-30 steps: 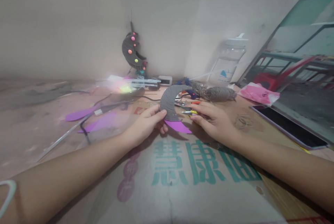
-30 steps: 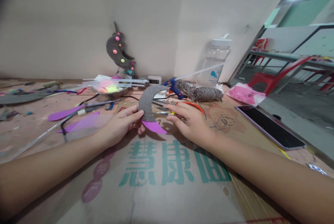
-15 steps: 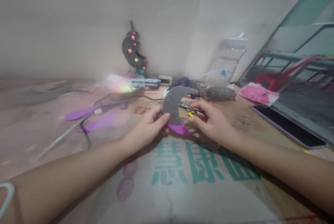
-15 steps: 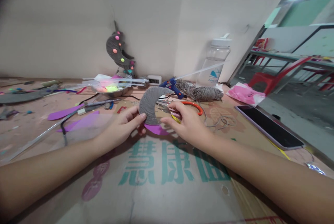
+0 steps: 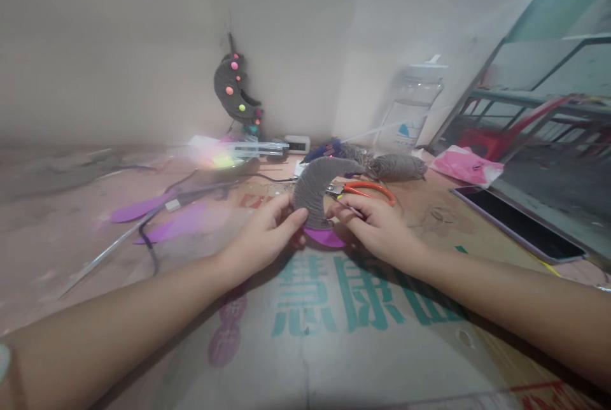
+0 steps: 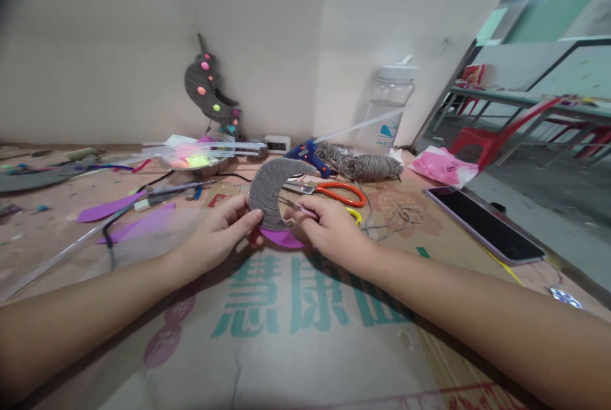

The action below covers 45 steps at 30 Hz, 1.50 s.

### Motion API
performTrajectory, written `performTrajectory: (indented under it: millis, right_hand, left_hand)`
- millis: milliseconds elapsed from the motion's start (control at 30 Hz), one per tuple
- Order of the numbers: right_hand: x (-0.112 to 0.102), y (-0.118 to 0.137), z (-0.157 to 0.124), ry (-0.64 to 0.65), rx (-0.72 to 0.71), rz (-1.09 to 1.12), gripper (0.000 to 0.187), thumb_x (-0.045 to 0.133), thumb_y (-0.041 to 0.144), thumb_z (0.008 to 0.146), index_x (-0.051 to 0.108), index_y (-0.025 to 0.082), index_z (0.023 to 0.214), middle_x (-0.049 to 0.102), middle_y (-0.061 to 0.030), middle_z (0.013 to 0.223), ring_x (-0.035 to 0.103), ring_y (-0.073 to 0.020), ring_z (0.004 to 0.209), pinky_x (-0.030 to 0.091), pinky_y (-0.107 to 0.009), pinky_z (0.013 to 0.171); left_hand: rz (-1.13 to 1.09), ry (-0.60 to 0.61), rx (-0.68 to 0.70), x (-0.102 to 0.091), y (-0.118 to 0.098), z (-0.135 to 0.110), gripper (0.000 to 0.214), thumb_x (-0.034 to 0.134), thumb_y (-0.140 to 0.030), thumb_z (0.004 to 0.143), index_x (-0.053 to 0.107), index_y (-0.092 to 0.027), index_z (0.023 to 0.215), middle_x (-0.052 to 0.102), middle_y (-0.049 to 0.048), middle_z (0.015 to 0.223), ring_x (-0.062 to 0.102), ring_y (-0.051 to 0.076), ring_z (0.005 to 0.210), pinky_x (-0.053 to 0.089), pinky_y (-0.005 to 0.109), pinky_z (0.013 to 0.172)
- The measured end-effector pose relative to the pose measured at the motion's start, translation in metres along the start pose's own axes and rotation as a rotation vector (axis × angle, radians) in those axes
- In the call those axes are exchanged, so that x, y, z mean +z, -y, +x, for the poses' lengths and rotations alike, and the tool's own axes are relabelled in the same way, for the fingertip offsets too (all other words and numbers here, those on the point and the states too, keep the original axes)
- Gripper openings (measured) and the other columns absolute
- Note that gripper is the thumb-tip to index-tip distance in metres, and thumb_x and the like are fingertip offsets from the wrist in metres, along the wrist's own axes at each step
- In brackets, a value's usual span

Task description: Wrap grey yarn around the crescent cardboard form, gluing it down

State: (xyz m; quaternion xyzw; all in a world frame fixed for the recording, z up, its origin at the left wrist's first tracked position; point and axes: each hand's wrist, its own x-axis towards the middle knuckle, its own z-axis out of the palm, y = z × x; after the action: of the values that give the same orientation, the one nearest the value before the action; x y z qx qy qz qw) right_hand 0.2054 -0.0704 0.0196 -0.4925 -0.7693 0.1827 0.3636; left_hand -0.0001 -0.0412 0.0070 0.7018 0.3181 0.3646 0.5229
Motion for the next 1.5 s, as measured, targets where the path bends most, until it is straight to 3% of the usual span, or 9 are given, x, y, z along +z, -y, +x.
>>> performTrajectory:
  millis: [167, 267, 400, 600, 767, 967, 1500]
  right_hand:
    - [-0.011, -0.009, 0.001, -0.07, -0.057, -0.075, 0.033, 0.042, 0.041, 0.096, 0.056, 0.017, 0.078, 0.058, -0.0012, 0.072, 0.054, -0.0152, 0.069, 0.041, -0.026, 0.063]
    - [-0.016, -0.016, 0.001, -0.077, -0.143, -0.12, 0.032, 0.038, 0.039, 0.098, 0.062, 0.017, 0.102, 0.068, -0.0076, 0.1, 0.061, -0.0205, 0.095, 0.045, -0.032, 0.083]
    - [-0.017, -0.021, 0.0, -0.071, -0.241, -0.193, 0.034, 0.041, 0.031, 0.097, 0.06, 0.02, 0.123, 0.065, -0.0089, 0.123, 0.059, -0.0218, 0.113, 0.043, -0.037, 0.098]
    - [-0.016, -0.02, -0.002, -0.107, -0.394, -0.381, 0.033, 0.049, 0.032, 0.095, 0.065, 0.022, 0.122, 0.068, -0.0116, 0.11, 0.062, -0.0249, 0.104, 0.05, -0.041, 0.09]
    - [-0.015, -0.023, -0.001, -0.137, -0.426, -0.429, 0.032, 0.049, 0.034, 0.095, 0.069, 0.021, 0.117, 0.069, -0.0106, 0.1, 0.064, -0.0227, 0.094, 0.053, -0.036, 0.081]
    - [-0.014, -0.025, -0.001, -0.125, -0.417, -0.467, 0.033, 0.05, 0.036, 0.095, 0.069, 0.02, 0.116, 0.069, -0.0106, 0.098, 0.064, -0.0218, 0.09, 0.052, -0.035, 0.078]
    - [-0.015, -0.022, 0.0, -0.056, -0.33, -0.447, 0.03, 0.05, 0.034, 0.094, 0.07, 0.024, 0.115, 0.07, -0.0103, 0.101, 0.063, -0.0266, 0.106, 0.052, -0.038, 0.09]
  left_hand:
    - [-0.098, -0.03, -0.05, -0.002, 0.005, 0.004, 0.025, 0.053, -0.041, 0.089, 0.053, -0.017, 0.094, 0.057, -0.0022, 0.064, 0.055, 0.01, 0.055, 0.045, 0.02, 0.052]
    - [-0.177, -0.044, -0.073, -0.001, 0.005, 0.005, 0.027, 0.058, -0.042, 0.086, 0.054, -0.017, 0.094, 0.056, -0.0023, 0.066, 0.055, 0.01, 0.056, 0.047, 0.021, 0.054]
    - [-0.232, -0.069, -0.099, 0.001, 0.003, 0.005, 0.028, 0.062, -0.043, 0.083, 0.055, -0.017, 0.093, 0.057, -0.0028, 0.066, 0.056, 0.009, 0.053, 0.047, 0.021, 0.053]
    - [-0.291, -0.081, -0.123, 0.0, 0.004, 0.006, 0.027, 0.063, -0.041, 0.082, 0.055, -0.018, 0.09, 0.056, -0.0033, 0.063, 0.057, 0.01, 0.053, 0.047, 0.021, 0.053]
    - [-0.311, -0.072, -0.121, -0.001, 0.006, 0.007, 0.026, 0.063, -0.041, 0.082, 0.055, -0.017, 0.09, 0.057, -0.0028, 0.065, 0.057, 0.01, 0.053, 0.047, 0.021, 0.052]
    - [-0.277, -0.06, -0.126, -0.002, 0.006, 0.006, 0.027, 0.061, -0.042, 0.084, 0.054, -0.017, 0.091, 0.058, -0.0023, 0.06, 0.058, 0.01, 0.054, 0.045, 0.021, 0.053]
    - [-0.261, 0.003, -0.155, -0.006, 0.005, 0.007, 0.03, 0.062, -0.046, 0.082, 0.054, -0.019, 0.09, 0.059, -0.0029, 0.055, 0.054, 0.011, 0.048, 0.043, 0.021, 0.052]
